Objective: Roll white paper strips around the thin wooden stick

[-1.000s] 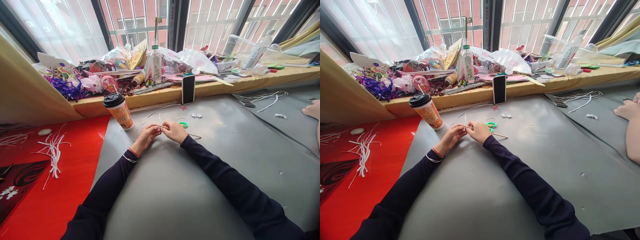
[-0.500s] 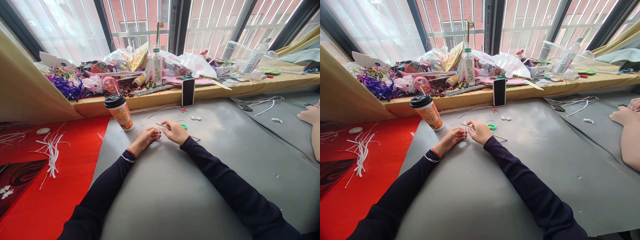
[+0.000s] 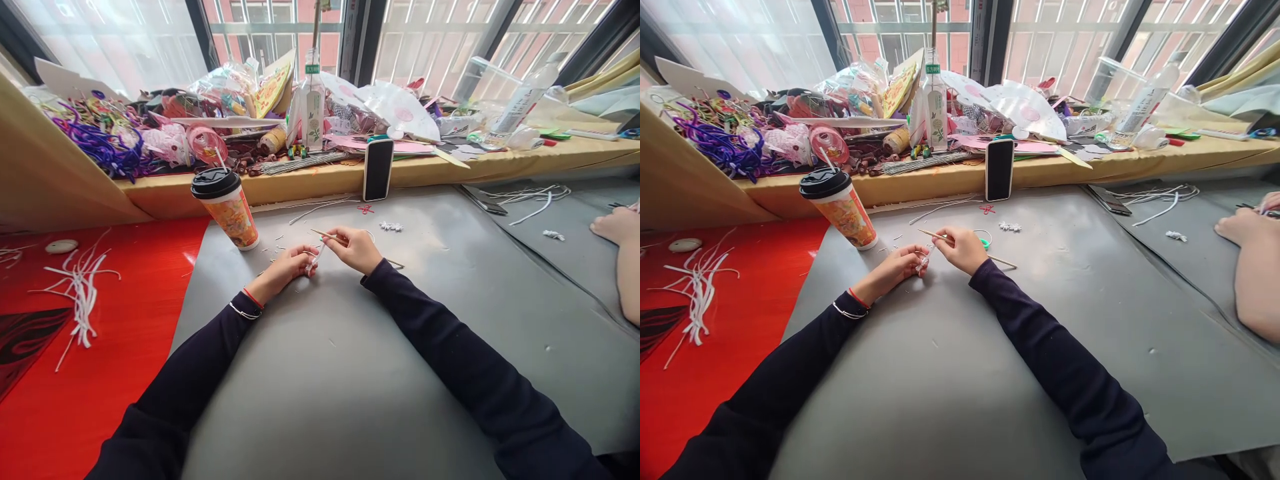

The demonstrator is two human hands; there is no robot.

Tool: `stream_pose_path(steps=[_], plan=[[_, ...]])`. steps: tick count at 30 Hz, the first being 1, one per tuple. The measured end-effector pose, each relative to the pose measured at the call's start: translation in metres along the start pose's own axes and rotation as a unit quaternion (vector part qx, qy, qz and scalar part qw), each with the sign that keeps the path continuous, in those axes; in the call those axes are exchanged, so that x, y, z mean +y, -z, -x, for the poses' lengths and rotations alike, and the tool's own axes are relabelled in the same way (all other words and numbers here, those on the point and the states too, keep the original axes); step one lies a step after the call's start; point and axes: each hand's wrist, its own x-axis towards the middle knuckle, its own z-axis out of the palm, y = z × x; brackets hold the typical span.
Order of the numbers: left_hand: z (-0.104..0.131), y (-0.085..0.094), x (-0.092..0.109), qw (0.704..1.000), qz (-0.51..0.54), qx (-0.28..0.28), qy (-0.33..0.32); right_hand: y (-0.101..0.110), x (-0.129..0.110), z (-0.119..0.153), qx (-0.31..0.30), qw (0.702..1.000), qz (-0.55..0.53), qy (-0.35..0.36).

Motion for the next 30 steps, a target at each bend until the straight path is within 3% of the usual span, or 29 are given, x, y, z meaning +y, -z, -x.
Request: stream_pose_path(steps=[11,16,19,23,30], plan=[[-0.001,-0.007,-0.007,0.989,-0.141,-0.001,-0.043,-0.006,0.009,0.006,-0.02,0.998,0.039,0.049],[0.001,-0.008,-0.007,0.953,-0.275,0.042,-0.119,-0.011,0.008,0.009,-0.033,0.997,0.013,0.064],[0.002,-0.005,-0.004,0.939,-0.319,0.067,-0.111,-0.011,0.01,0.009,-0.005,0.999,0.022,0.047],[0.003,-0.002,-0.004,0.955,-0.283,0.048,-0.068,-0.008,0.01,0.009,0.021,0.998,0.028,0.055],[0.002,-0.002,-0.007,0.977,-0.195,0.064,-0.065,-0.013,0.001,0.018,0.057,0.987,0.098,0.113]])
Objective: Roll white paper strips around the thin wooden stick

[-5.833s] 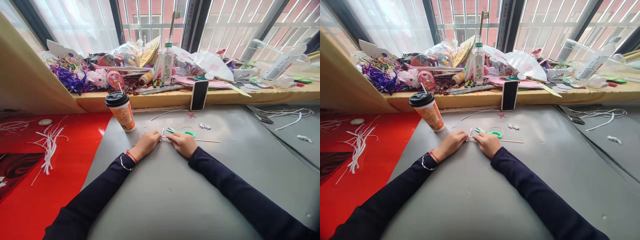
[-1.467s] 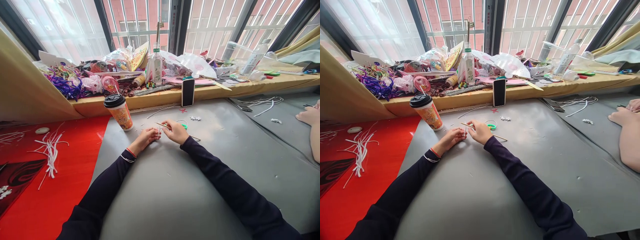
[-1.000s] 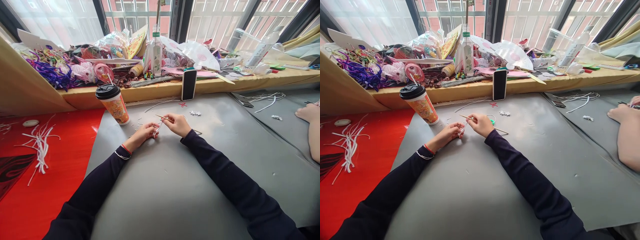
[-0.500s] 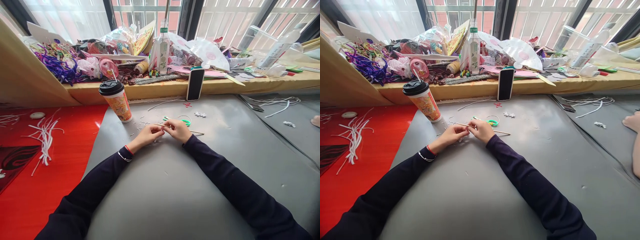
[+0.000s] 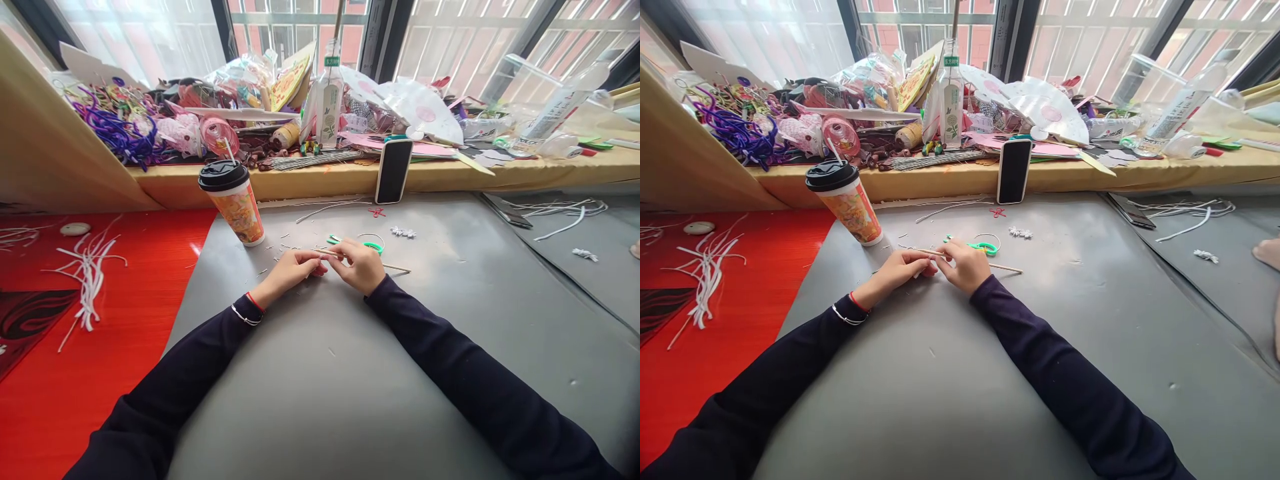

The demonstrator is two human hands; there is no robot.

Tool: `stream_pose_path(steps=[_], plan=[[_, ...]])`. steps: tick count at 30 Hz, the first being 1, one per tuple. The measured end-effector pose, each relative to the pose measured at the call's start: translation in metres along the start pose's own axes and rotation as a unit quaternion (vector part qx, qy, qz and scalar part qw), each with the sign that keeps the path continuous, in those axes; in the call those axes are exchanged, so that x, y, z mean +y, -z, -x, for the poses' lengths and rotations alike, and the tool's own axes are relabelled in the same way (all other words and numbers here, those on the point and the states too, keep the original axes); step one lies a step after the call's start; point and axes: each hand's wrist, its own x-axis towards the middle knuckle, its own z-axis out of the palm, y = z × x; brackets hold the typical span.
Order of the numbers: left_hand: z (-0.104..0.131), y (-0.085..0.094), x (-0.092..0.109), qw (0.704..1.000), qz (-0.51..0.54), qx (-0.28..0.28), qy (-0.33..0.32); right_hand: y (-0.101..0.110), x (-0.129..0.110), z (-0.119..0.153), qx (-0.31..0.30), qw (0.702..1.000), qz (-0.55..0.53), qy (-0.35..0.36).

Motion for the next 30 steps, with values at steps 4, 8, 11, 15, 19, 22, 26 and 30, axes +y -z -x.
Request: stream_pose_path(steps=[4,8,11,15,19,22,26,30], plan=[[0.002,-0.001,0.004,0.999,0.041,0.0,0.024,-0.001,-0.003,0.004,0.018,0.998,0.055,0.04],[0.005,-0.001,0.007,0.986,0.116,-0.081,0.083,0.0,-0.004,0.005,0.045,0.993,0.091,0.058],[0.007,-0.002,0.006,0.978,0.143,-0.113,0.103,0.001,-0.003,0.006,0.042,0.992,0.096,0.07],[0.008,-0.006,0.006,0.984,0.122,-0.077,0.103,0.002,-0.001,0.005,0.002,0.996,0.075,0.045],[0.009,-0.01,0.009,0.985,0.124,-0.086,0.08,0.001,-0.002,0.006,-0.026,0.997,0.061,0.041],[0.01,-0.012,0.01,0.983,0.143,-0.095,0.073,-0.001,-0.004,0.008,-0.025,0.997,0.064,0.038],[0.011,-0.012,0.011,0.986,0.139,-0.062,0.072,-0.003,-0.006,0.01,-0.015,0.995,0.081,0.053],[0.012,-0.013,0.014,0.987,0.124,-0.049,0.091,-0.003,-0.007,0.012,-0.017,0.989,0.096,0.111]])
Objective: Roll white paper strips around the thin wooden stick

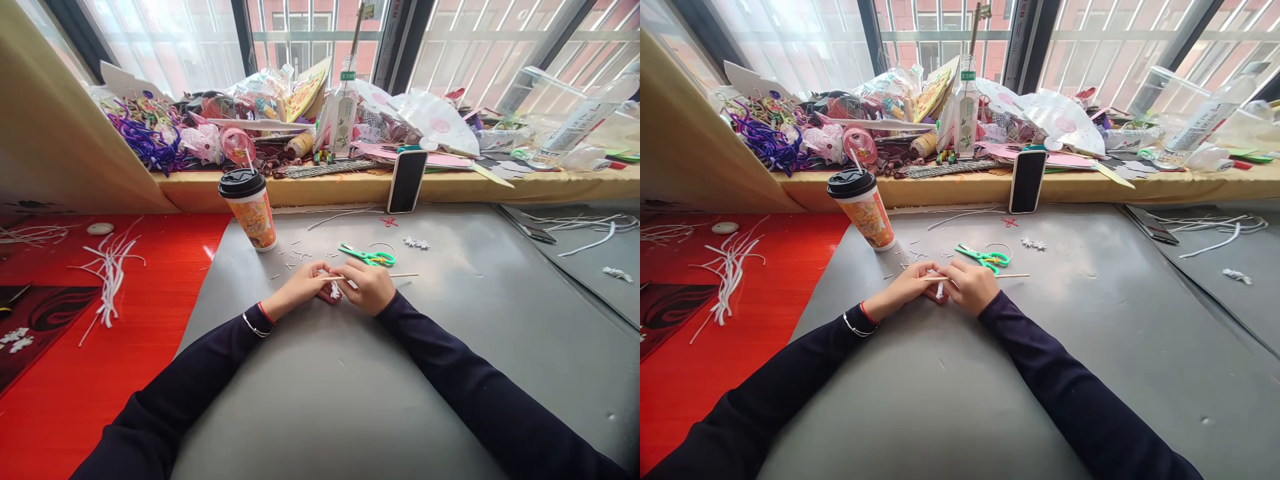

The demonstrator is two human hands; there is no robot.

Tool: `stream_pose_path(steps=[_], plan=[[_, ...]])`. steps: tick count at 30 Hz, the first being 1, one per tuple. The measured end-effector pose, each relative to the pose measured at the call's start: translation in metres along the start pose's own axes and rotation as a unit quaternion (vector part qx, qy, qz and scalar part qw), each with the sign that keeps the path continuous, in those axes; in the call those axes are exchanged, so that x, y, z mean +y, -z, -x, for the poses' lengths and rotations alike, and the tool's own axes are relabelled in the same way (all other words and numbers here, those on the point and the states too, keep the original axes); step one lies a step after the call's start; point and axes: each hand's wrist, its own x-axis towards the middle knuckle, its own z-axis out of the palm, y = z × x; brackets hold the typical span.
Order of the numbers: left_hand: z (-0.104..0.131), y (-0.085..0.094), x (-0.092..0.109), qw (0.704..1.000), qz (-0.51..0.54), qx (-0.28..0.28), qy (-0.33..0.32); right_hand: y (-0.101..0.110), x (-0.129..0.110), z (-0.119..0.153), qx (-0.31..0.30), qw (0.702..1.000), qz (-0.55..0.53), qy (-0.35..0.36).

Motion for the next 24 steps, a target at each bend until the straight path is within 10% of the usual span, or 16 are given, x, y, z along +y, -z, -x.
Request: stream_pose_path(steps=[10,24], plan=[[-0.002,0.005,-0.005,0.968,-0.193,0.084,-0.136,0.003,-0.001,-0.003,0.017,0.999,0.013,-0.048],[0.0,0.005,-0.006,0.982,-0.144,0.057,-0.113,0.016,0.008,0.005,0.027,0.998,0.029,-0.044]])
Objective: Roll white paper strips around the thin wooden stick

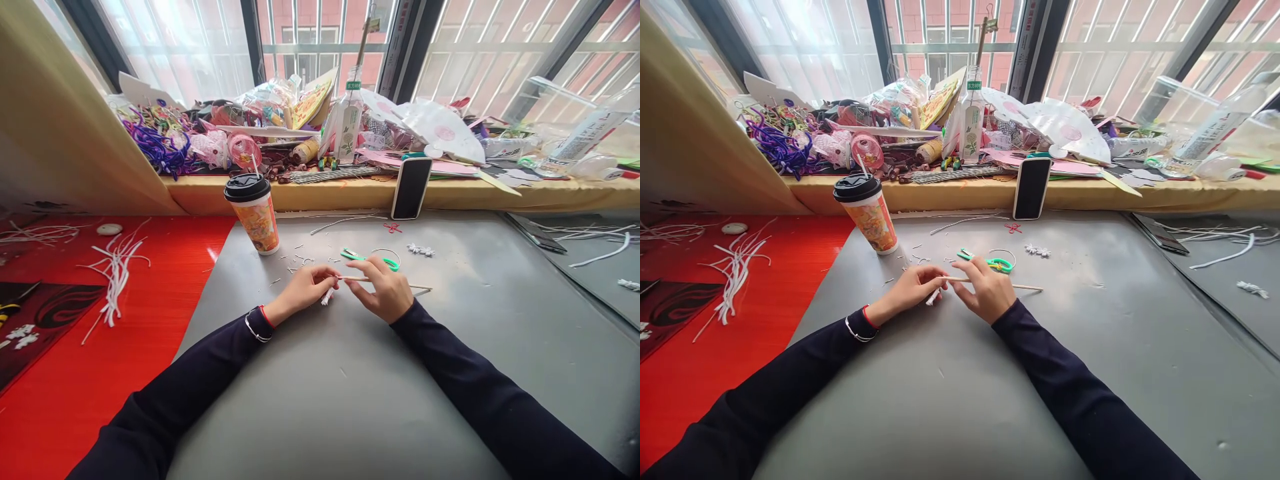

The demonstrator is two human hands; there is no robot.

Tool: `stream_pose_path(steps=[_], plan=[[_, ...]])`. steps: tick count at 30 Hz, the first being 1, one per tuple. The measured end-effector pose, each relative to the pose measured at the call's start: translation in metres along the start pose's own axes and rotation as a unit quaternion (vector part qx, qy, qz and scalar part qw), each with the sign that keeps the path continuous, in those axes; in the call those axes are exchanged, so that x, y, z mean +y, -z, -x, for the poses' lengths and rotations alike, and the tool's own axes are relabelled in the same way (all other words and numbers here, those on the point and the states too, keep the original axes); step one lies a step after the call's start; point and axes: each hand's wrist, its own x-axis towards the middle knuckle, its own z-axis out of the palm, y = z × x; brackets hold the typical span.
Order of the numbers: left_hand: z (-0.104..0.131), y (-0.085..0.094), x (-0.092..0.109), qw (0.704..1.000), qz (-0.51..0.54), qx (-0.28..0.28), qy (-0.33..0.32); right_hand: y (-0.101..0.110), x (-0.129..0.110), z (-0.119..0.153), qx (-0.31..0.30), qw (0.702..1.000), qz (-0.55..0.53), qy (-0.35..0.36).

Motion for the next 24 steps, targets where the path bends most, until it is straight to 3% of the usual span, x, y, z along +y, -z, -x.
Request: stream_pose_path(steps=[5,11,15,21,24], plan=[[0.004,-0.007,0.006,0.999,0.037,-0.015,-0.016,-0.007,-0.004,0.004,0.023,0.998,-0.022,0.05],[0.008,-0.007,0.011,0.998,0.034,-0.027,-0.044,-0.002,-0.009,0.004,0.028,0.997,-0.067,0.006],[0.008,-0.007,0.012,0.998,0.059,-0.034,0.008,-0.002,-0.008,0.004,0.018,0.998,-0.064,0.007],[0.007,-0.006,0.011,0.996,0.082,0.011,0.043,-0.005,-0.005,0.003,-0.027,0.999,-0.009,-0.028],[0.005,-0.003,0.01,0.997,0.042,0.051,0.048,-0.007,-0.004,0.004,-0.052,0.999,-0.004,-0.012]])
